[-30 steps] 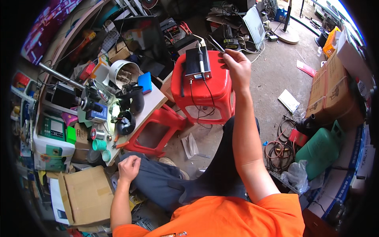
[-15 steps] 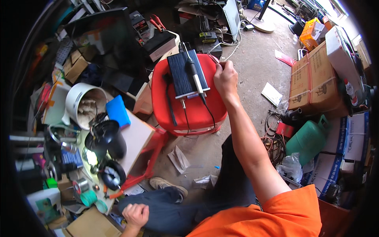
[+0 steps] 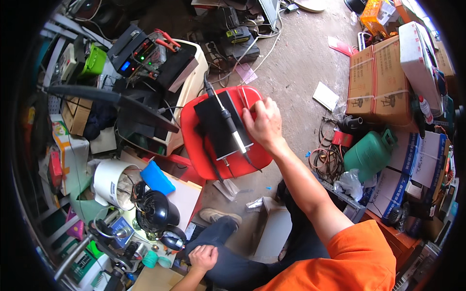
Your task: The person sits at a cluttered workbench and solders a small electronic component using a soldering iron and solder wire. They repeatedly heat joints and apply solder, then trim excess wire with pliers.
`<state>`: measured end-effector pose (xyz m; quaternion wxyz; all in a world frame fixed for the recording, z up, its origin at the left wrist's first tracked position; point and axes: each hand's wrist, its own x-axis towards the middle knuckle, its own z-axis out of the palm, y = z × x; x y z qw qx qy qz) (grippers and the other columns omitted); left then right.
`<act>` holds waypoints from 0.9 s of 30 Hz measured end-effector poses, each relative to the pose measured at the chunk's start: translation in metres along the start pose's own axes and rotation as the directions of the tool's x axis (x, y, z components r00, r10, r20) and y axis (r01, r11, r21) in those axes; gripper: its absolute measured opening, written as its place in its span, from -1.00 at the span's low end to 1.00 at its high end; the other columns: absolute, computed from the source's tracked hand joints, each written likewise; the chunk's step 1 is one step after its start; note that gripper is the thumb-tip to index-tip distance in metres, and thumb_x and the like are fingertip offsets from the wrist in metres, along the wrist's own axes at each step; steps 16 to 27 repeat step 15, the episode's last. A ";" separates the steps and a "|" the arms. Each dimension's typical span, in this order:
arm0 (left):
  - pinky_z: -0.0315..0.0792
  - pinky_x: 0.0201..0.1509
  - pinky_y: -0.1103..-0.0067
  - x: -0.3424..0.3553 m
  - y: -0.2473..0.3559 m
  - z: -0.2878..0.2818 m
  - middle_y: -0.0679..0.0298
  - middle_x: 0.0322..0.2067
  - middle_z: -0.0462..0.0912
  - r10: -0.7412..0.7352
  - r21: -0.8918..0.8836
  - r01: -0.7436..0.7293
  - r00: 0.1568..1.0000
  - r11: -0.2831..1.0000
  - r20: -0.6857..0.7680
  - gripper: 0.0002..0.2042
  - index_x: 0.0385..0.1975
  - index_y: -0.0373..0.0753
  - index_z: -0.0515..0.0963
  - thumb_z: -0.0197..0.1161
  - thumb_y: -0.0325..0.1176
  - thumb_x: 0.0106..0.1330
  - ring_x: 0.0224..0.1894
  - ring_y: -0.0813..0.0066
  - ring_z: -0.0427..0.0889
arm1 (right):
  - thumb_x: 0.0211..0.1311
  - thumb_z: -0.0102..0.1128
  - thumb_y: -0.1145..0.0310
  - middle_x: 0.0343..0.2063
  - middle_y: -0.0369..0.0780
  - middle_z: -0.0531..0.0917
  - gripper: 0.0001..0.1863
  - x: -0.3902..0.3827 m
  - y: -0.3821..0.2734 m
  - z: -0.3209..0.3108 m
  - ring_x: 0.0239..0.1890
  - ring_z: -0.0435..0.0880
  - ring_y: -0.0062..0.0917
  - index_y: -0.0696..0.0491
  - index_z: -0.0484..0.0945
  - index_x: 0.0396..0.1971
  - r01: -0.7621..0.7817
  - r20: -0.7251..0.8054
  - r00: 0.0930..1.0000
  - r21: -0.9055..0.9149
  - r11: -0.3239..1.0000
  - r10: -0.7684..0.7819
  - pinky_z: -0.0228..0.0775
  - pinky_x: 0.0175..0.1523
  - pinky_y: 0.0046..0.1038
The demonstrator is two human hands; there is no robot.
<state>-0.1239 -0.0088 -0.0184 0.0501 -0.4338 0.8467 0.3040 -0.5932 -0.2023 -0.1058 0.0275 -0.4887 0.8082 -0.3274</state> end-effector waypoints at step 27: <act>0.61 0.02 0.22 0.055 0.216 0.008 -0.02 -0.20 0.78 -0.233 -0.294 0.336 0.913 0.895 0.334 -0.73 -0.04 -0.19 0.67 0.30 -0.14 0.48 -0.09 -0.03 0.77 | 0.32 0.34 0.13 -0.33 0.03 0.72 -0.63 -0.055 0.089 -0.274 -0.21 0.73 -0.02 0.14 0.62 -0.10 -0.453 0.656 0.728 0.243 0.858 0.199 0.58 -0.11 -0.11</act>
